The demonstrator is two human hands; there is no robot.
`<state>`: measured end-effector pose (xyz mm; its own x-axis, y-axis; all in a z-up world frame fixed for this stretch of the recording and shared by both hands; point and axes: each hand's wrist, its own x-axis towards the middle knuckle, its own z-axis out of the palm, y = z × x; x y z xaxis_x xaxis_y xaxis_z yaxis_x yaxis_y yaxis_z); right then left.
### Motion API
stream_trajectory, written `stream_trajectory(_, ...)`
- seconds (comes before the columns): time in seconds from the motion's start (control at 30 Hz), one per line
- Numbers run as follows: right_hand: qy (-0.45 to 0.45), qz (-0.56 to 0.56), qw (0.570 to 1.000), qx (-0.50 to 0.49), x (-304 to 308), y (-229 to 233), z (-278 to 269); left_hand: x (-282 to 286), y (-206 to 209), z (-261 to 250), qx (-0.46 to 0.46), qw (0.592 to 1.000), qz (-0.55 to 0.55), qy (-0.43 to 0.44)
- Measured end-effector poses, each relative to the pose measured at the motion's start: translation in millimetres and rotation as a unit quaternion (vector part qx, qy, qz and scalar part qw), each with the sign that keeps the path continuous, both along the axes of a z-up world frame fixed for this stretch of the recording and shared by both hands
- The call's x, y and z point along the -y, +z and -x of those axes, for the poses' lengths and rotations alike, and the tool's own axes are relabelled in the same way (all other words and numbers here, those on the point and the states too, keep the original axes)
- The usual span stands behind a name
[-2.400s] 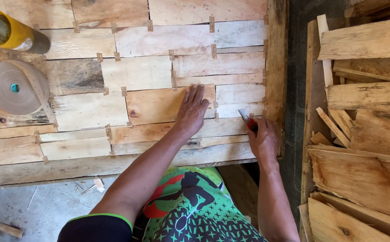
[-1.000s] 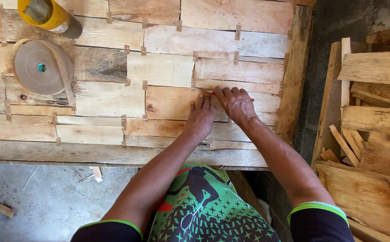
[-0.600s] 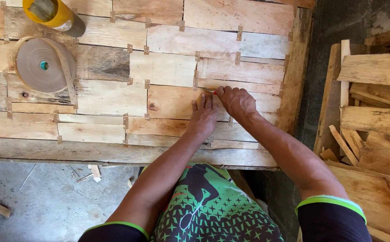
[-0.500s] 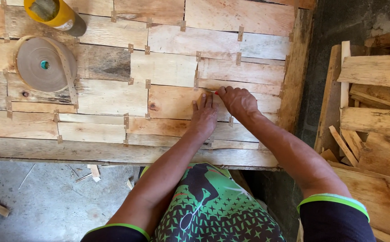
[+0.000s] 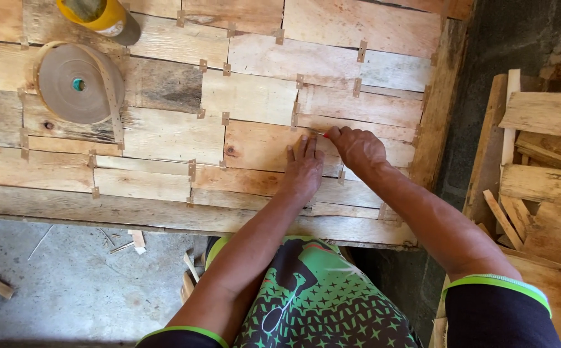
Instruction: The recorder is using a utility knife to trim and adjust small wood panels on a surface, likely as part of a finishing or decorative woodworking project.
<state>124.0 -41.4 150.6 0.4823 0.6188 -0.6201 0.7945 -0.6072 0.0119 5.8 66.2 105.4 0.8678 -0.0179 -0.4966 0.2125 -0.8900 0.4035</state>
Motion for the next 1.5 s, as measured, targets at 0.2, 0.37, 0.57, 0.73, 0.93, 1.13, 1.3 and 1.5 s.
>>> stream_trajectory(0.2,-0.026,0.045,0.998,-0.023,-8.4,10.5,-1.5,-3.5,3.7,5.7,0.004,1.000,0.003,0.000)
stream_trajectory(0.37,-0.017,0.052,0.998,-0.017,3.2,18.8,-13.6,-0.9,-2.3,3.9,0.026,0.999,0.029,0.028)
stream_trajectory(0.57,-0.032,0.031,0.999,0.002,28.5,2.2,-10.8,5.7,-5.3,1.3,0.018,1.000,-0.005,0.006)
stream_trajectory(0.73,-0.008,0.067,0.998,0.006,35.3,2.7,-15.0,3.7,-10.9,5.2,0.038,0.999,-0.003,0.011)
stream_trajectory(0.93,-0.050,0.078,0.996,0.008,43.8,11.5,-15.7,4.7,-4.7,3.0,0.022,1.000,-0.002,0.012)
stream_trajectory(1.13,-0.037,0.083,0.996,0.004,57.7,-4.3,-18.8,3.5,-10.0,6.0,0.031,0.999,0.013,0.028)
stream_trajectory(1.3,-0.033,0.083,0.996,0.022,64.8,1.7,-17.9,3.5,-7.0,5.8,0.026,1.000,0.006,0.013)
stream_trajectory(1.5,0.007,0.056,0.997,0.056,81.8,-8.4,-23.9,1.2,-7.3,1.2,0.020,1.000,-0.001,0.005)
